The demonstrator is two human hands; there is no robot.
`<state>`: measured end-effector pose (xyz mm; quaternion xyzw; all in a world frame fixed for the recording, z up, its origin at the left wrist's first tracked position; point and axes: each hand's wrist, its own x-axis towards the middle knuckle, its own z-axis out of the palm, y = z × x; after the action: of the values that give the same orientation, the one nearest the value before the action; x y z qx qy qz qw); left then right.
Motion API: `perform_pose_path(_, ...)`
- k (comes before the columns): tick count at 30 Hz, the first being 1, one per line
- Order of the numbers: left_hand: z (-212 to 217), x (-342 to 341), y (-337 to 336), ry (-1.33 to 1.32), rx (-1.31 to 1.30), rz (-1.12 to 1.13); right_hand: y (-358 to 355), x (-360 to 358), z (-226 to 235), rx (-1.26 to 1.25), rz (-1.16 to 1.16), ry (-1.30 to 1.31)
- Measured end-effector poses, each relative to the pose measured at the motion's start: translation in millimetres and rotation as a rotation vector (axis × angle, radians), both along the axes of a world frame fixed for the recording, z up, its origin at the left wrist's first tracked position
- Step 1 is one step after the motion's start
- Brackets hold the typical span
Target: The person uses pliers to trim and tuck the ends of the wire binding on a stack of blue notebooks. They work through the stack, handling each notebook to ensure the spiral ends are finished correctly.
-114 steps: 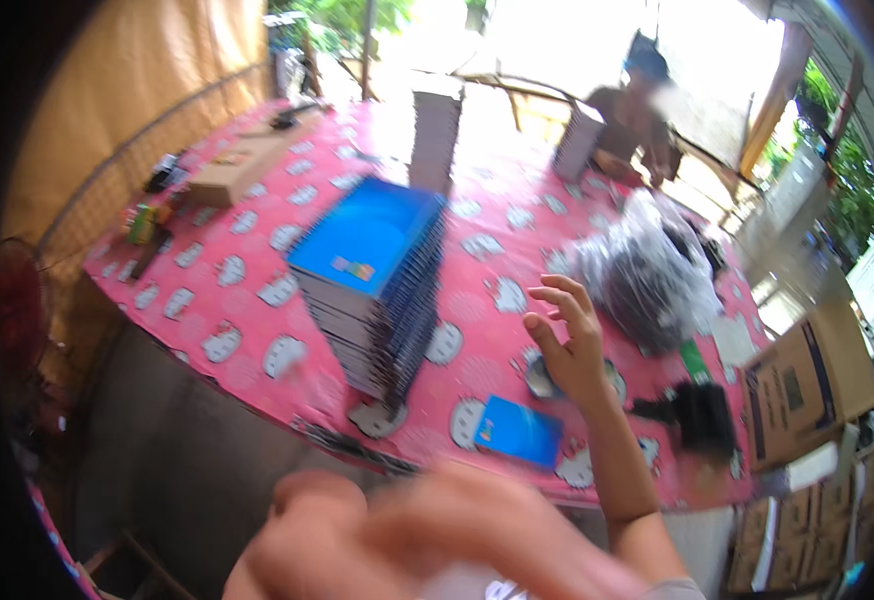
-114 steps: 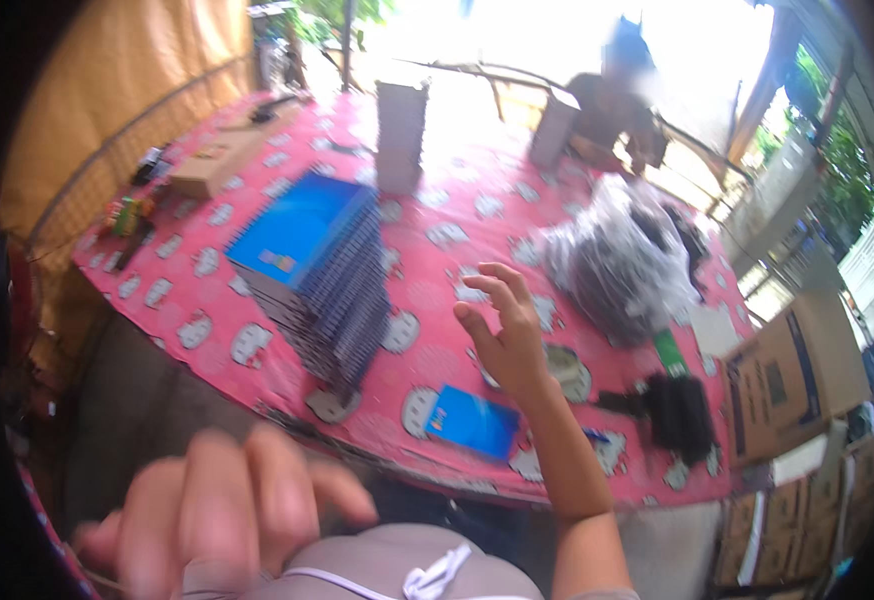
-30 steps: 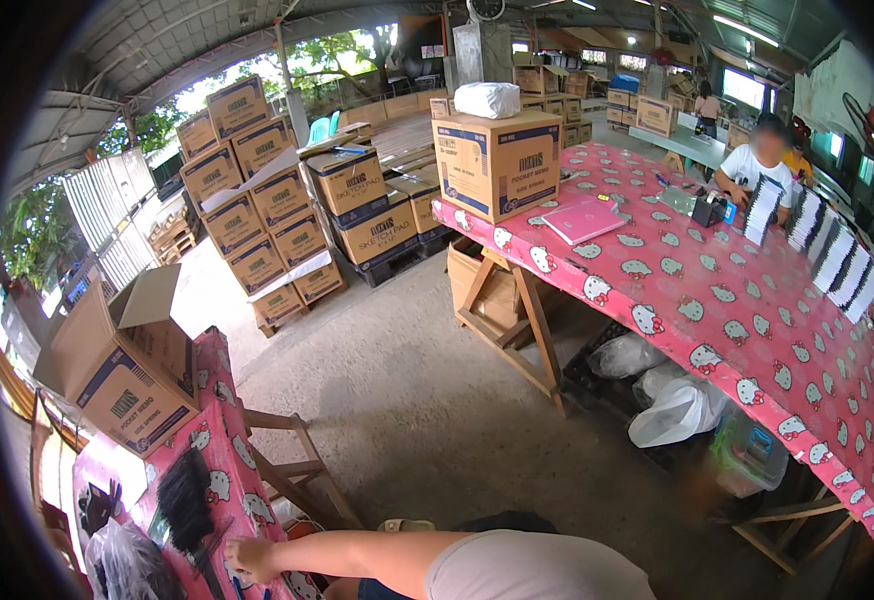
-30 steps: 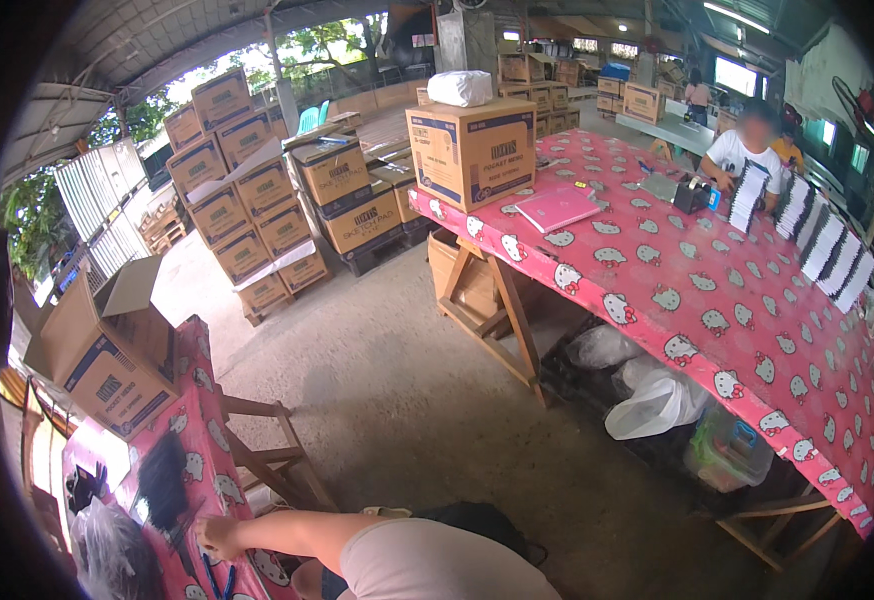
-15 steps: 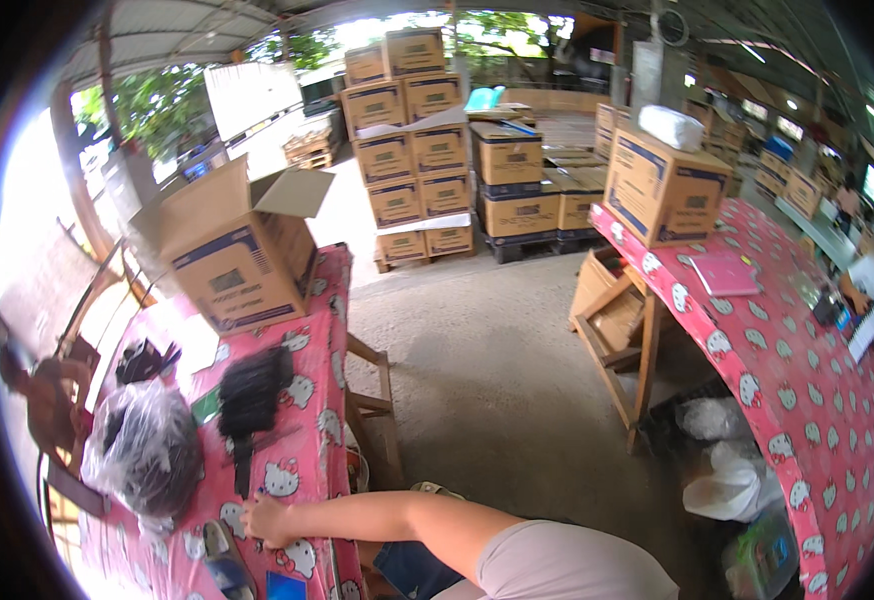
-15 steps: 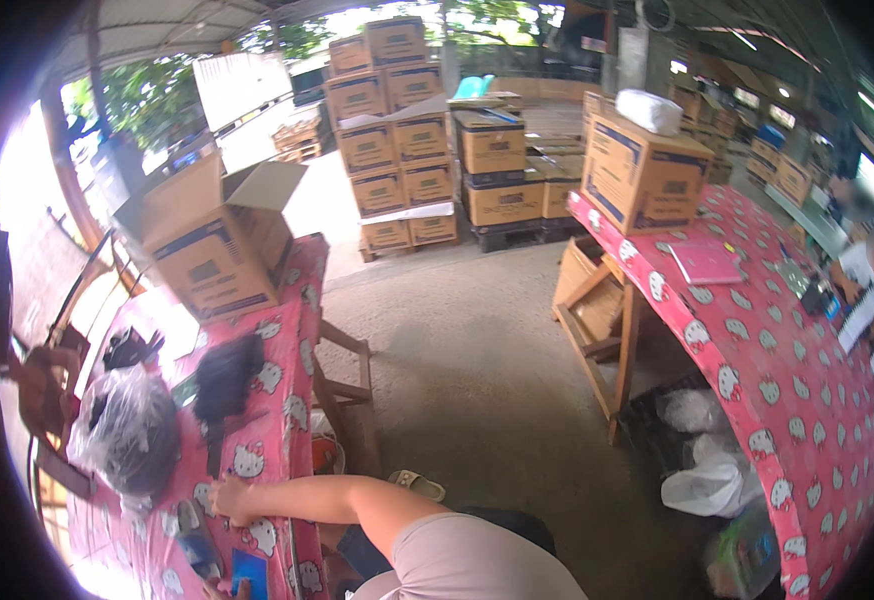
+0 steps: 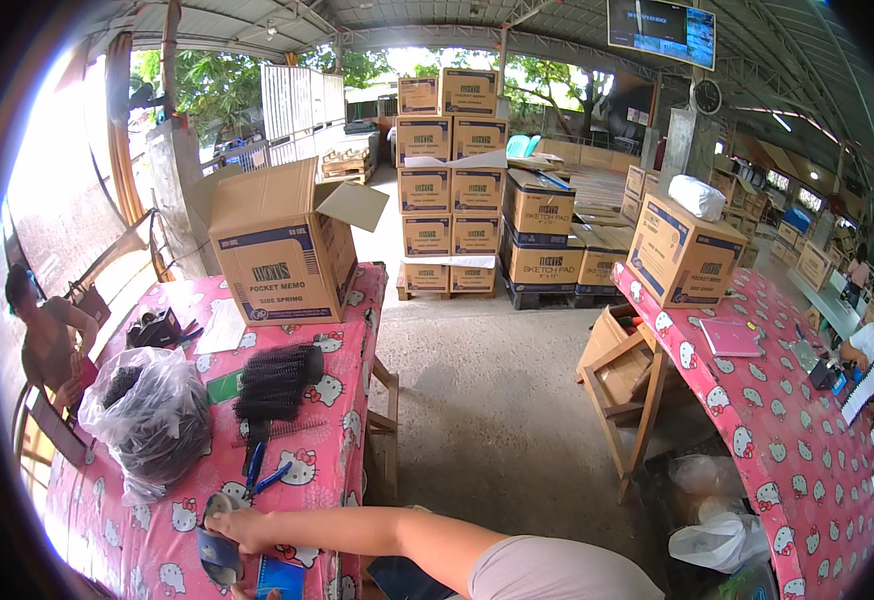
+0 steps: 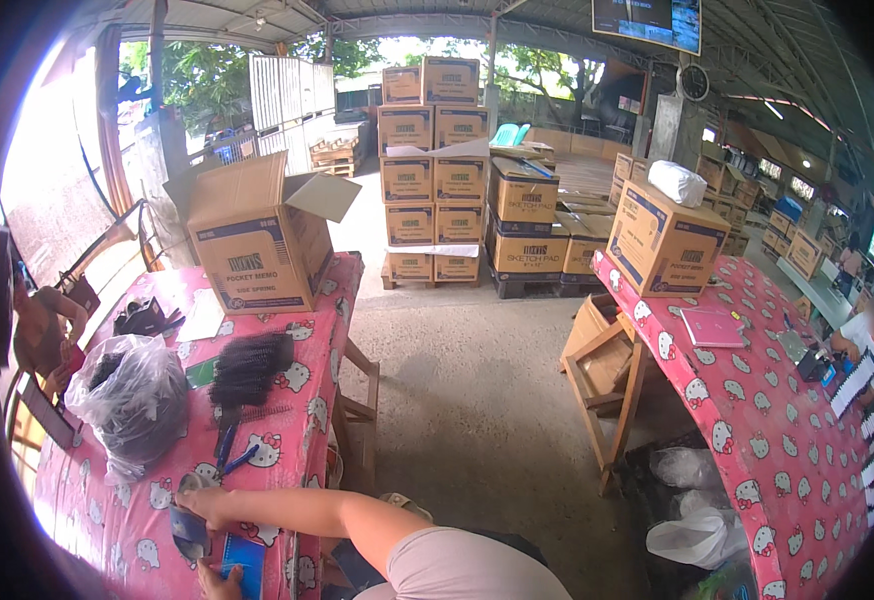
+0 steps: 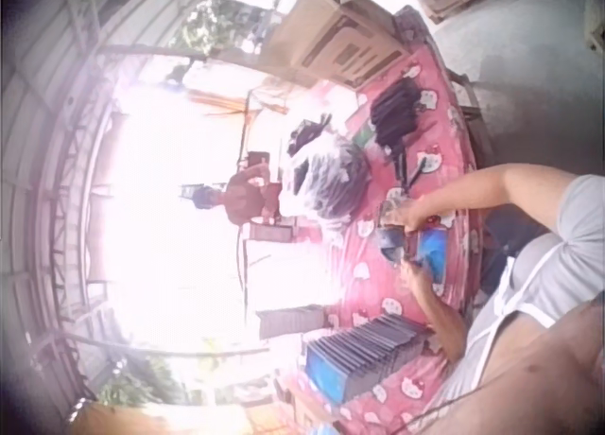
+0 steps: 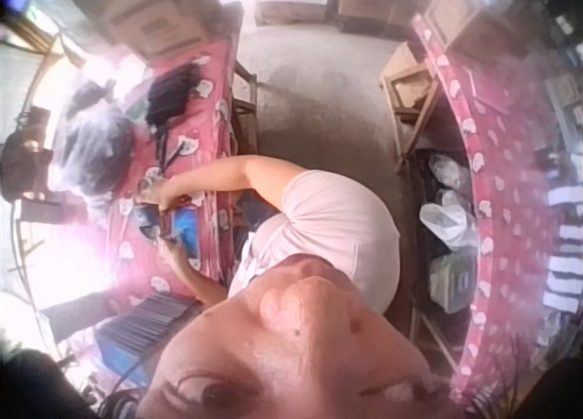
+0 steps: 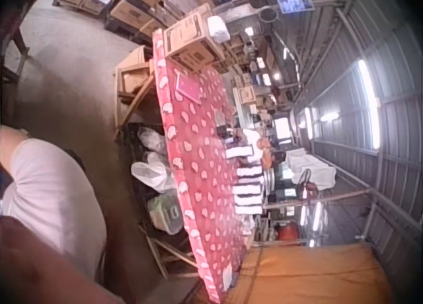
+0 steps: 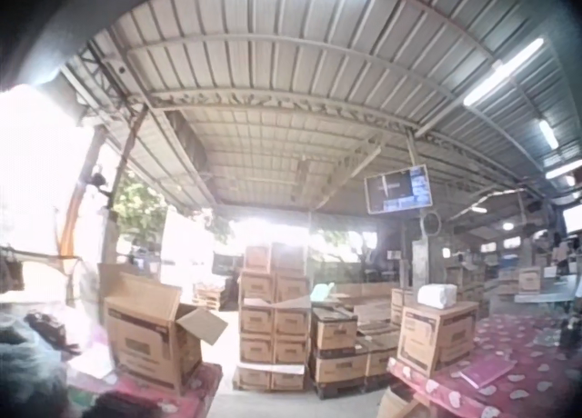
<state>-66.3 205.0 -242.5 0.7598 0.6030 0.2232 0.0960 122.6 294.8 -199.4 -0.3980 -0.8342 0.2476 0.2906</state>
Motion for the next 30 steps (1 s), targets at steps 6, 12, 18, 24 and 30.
perform_pose_path(6, -14, 25, 8, -0.047, -0.194, -0.077, 45, -9, -56, 0.007, -0.323, -0.150)
perform_pose_path(12, 14, 24, -15, -0.102, -0.070, 0.062, 7, -4, -22, 0.186, -0.098, 0.095)
perform_pose_path(18, 28, 38, -23, -0.285, 0.064, -0.008, -66, 50, -20, -0.383, 0.068, 0.259)
perform_pose_path(24, 64, 48, -54, -0.363, 0.584, 0.185, -83, 39, -22, -0.269, -0.013, 0.636)
perform_pose_path(30, 61, 51, -66, -0.470, 0.320, 0.256, -93, 26, -30, -0.354, 0.071, 0.556)
